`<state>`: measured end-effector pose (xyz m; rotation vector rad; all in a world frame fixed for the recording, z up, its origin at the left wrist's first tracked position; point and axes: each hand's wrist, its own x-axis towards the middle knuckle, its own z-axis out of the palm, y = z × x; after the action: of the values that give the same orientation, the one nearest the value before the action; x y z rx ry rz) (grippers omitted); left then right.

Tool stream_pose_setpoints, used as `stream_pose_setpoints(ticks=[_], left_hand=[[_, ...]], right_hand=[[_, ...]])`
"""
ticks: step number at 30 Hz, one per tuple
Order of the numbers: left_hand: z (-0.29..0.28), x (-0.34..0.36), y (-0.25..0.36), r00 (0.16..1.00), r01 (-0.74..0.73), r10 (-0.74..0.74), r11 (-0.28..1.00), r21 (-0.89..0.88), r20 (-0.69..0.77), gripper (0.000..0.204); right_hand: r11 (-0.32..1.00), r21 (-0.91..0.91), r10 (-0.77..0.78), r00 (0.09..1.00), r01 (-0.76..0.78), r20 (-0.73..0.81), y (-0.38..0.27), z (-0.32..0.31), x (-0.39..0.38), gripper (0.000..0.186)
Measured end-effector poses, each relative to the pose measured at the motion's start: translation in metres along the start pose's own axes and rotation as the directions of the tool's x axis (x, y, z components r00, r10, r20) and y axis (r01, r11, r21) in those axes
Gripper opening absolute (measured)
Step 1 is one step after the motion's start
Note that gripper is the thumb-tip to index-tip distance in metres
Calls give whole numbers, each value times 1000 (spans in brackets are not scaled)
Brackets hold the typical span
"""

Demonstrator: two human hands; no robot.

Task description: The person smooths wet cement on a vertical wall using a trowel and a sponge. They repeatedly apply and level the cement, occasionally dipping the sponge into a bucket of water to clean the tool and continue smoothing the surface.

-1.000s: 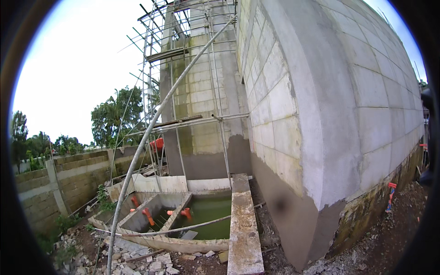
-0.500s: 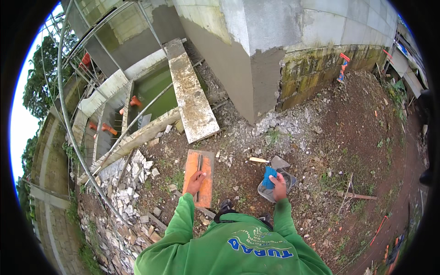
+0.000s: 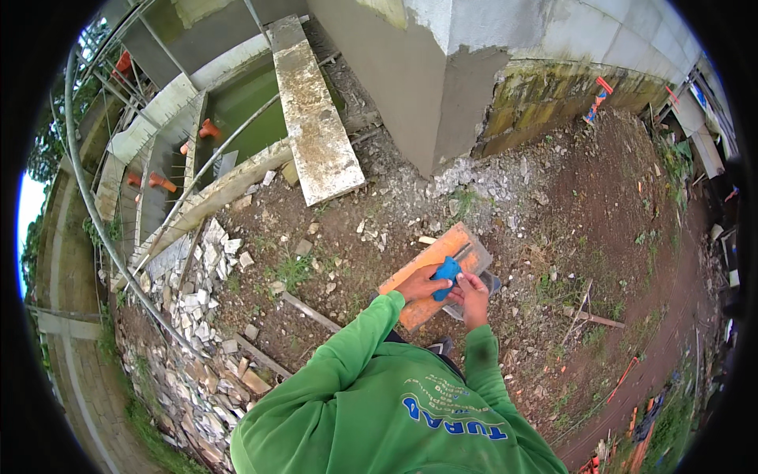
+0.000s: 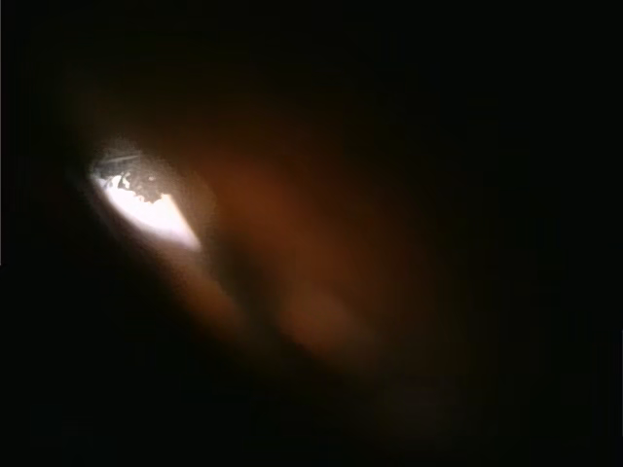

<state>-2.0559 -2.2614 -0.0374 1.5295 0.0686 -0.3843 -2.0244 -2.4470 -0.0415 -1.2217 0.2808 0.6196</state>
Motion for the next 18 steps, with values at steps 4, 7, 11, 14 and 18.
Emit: stream_pose_setpoints(ticks=[4,7,11,14,18], left_hand=[[-28,14,3,983,-104,47,941,322,178,55],[-34,21,3,928,-272,77,808,522,365,51],[-12,40,-13,871,-395,170,800,451,461,44],[14,38,11,921,-103,-19,952,290,390,43],[13,57,-20,994,-42,31,993,108,103,63]], right_hand=[[940,180,280,957,-290,79,16,-4,12,41],[951,182,255,967,-249,-6,31,-2,22,40],[954,278,187,952,-117,-243,45,-11,32,10],[981,170,175,832,-99,-527,54,-58,22,8],[997,49,0,637,59,-771,66,-147,-14,4]])
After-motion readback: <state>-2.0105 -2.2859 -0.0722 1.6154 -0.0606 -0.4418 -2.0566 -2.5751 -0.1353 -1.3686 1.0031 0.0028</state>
